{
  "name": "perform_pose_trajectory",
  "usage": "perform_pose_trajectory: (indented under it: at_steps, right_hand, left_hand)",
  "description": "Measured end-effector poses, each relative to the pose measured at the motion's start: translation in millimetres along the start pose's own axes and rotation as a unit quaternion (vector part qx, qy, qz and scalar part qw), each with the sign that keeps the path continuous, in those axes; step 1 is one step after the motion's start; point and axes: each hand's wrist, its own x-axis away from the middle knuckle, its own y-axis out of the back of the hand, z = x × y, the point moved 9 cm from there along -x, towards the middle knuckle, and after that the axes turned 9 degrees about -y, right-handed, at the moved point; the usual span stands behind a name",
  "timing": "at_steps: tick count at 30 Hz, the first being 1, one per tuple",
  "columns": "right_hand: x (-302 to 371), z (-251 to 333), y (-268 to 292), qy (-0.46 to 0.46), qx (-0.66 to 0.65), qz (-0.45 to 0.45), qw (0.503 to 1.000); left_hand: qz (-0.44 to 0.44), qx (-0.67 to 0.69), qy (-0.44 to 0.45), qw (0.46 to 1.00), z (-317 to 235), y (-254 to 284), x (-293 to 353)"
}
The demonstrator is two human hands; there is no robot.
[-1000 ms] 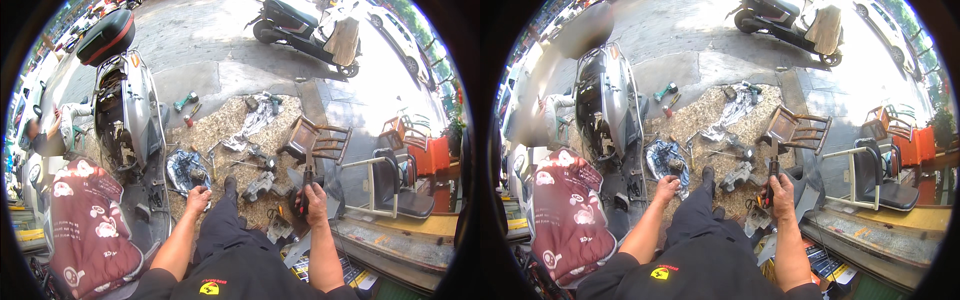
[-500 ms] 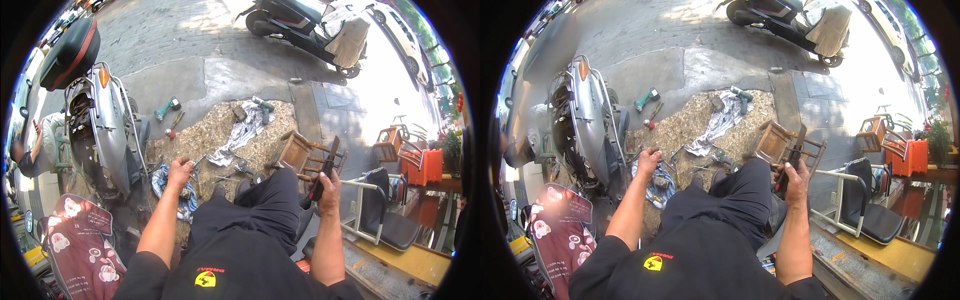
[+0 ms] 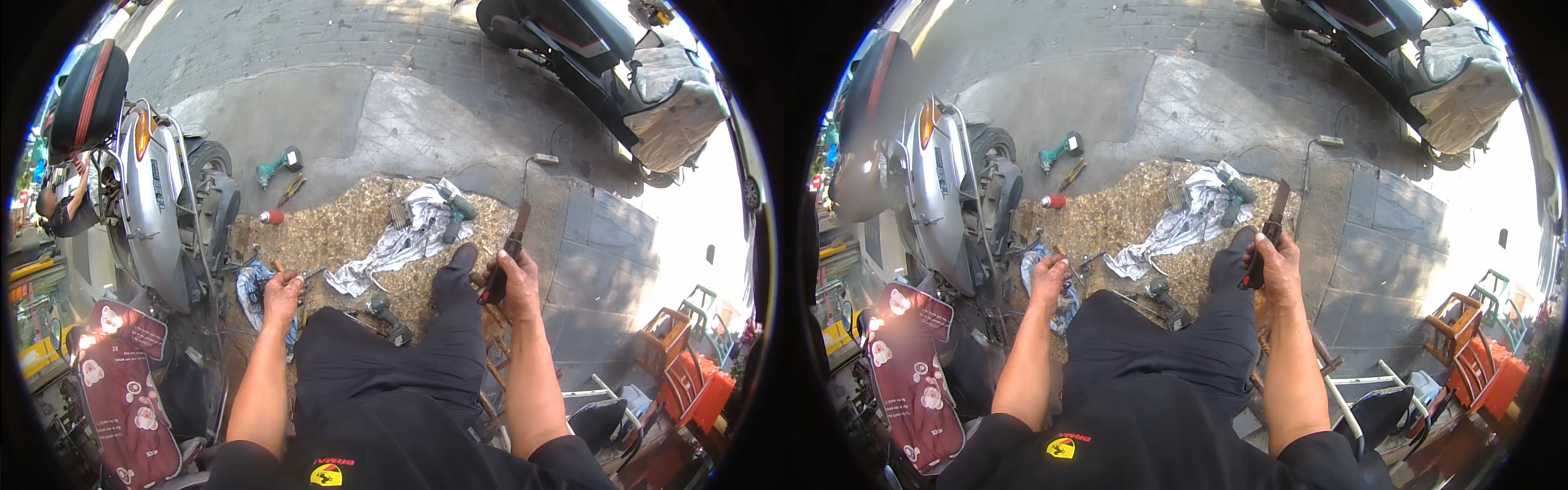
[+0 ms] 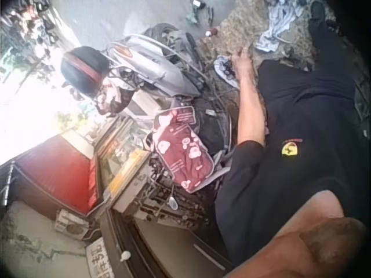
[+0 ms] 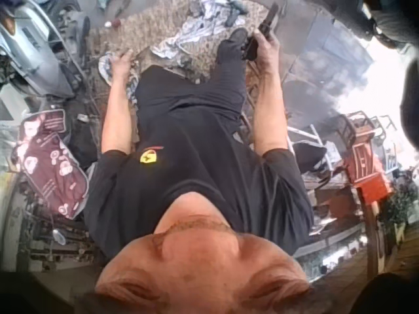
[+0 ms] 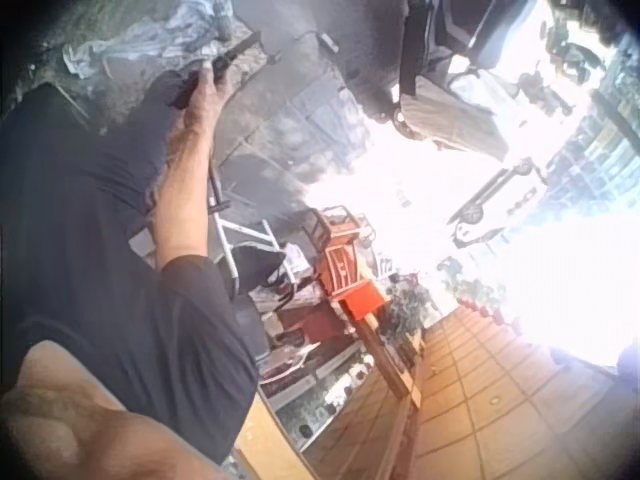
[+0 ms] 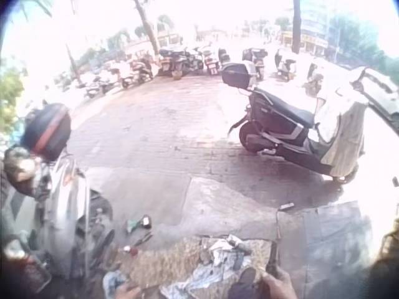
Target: The person uses a cordless impact driver to remove bolts from a motorcycle cylinder head, then switches to a screwdriver to scrape and clean the interior surfaces. The person continues to scrape and inspect the cylinder head throughout the clip.
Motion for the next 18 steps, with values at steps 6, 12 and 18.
perform_pose_trajectory:
  at_steps: [6,12,18]
  right_hand:
    - [-113,10,30,-0.032,0.056,0.01,0.998]
    - [-216,-45,29,-0.085,0.085,0.005,0.993]
    - [-331,-96,14,-0.023,0.172,0.042,0.984]
  left_hand:
    - [0.074,-0.04,0.032,0.996,5,-162,-59]
    - [0.07,-0.159,0.016,0.985,63,-289,-175]
    - [0.061,-0.258,0.09,0.96,167,-373,-278]
